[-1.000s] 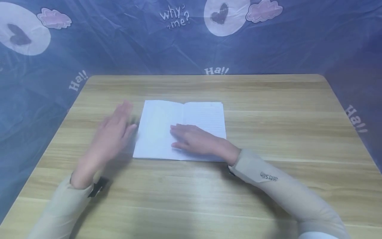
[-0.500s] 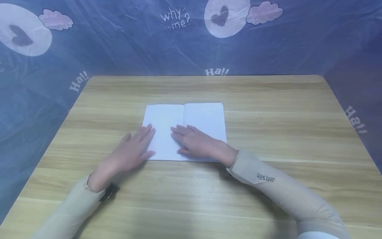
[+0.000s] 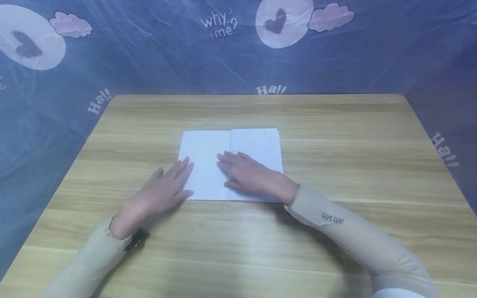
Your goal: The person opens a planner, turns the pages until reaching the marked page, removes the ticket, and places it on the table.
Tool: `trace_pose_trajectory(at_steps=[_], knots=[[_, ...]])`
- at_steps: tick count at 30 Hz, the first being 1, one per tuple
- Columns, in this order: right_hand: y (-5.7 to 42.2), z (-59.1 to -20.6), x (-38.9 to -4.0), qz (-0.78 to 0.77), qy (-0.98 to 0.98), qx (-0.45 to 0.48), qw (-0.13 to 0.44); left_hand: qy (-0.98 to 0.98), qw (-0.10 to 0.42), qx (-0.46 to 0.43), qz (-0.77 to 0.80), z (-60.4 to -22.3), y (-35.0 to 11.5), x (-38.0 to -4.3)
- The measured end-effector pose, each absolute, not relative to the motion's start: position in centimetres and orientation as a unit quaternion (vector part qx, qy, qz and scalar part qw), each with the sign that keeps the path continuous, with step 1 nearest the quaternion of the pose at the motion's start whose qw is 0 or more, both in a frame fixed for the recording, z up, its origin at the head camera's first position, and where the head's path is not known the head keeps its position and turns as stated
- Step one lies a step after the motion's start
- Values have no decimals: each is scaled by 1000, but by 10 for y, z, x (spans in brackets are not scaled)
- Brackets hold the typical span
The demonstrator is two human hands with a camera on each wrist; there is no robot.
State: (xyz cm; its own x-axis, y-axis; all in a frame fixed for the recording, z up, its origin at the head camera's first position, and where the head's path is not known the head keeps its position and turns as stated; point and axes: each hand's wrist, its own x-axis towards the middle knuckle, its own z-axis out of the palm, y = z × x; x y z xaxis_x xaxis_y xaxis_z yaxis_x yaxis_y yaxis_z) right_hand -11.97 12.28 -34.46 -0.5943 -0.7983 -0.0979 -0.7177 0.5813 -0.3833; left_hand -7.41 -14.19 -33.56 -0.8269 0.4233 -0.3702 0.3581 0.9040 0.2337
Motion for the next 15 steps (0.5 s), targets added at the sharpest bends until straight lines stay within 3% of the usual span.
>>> trace_pose_trajectory(at_steps=[15], knots=[[137,-347,-165,-185,901,-382,88,952,209,209,77,-335,-144,-73]])
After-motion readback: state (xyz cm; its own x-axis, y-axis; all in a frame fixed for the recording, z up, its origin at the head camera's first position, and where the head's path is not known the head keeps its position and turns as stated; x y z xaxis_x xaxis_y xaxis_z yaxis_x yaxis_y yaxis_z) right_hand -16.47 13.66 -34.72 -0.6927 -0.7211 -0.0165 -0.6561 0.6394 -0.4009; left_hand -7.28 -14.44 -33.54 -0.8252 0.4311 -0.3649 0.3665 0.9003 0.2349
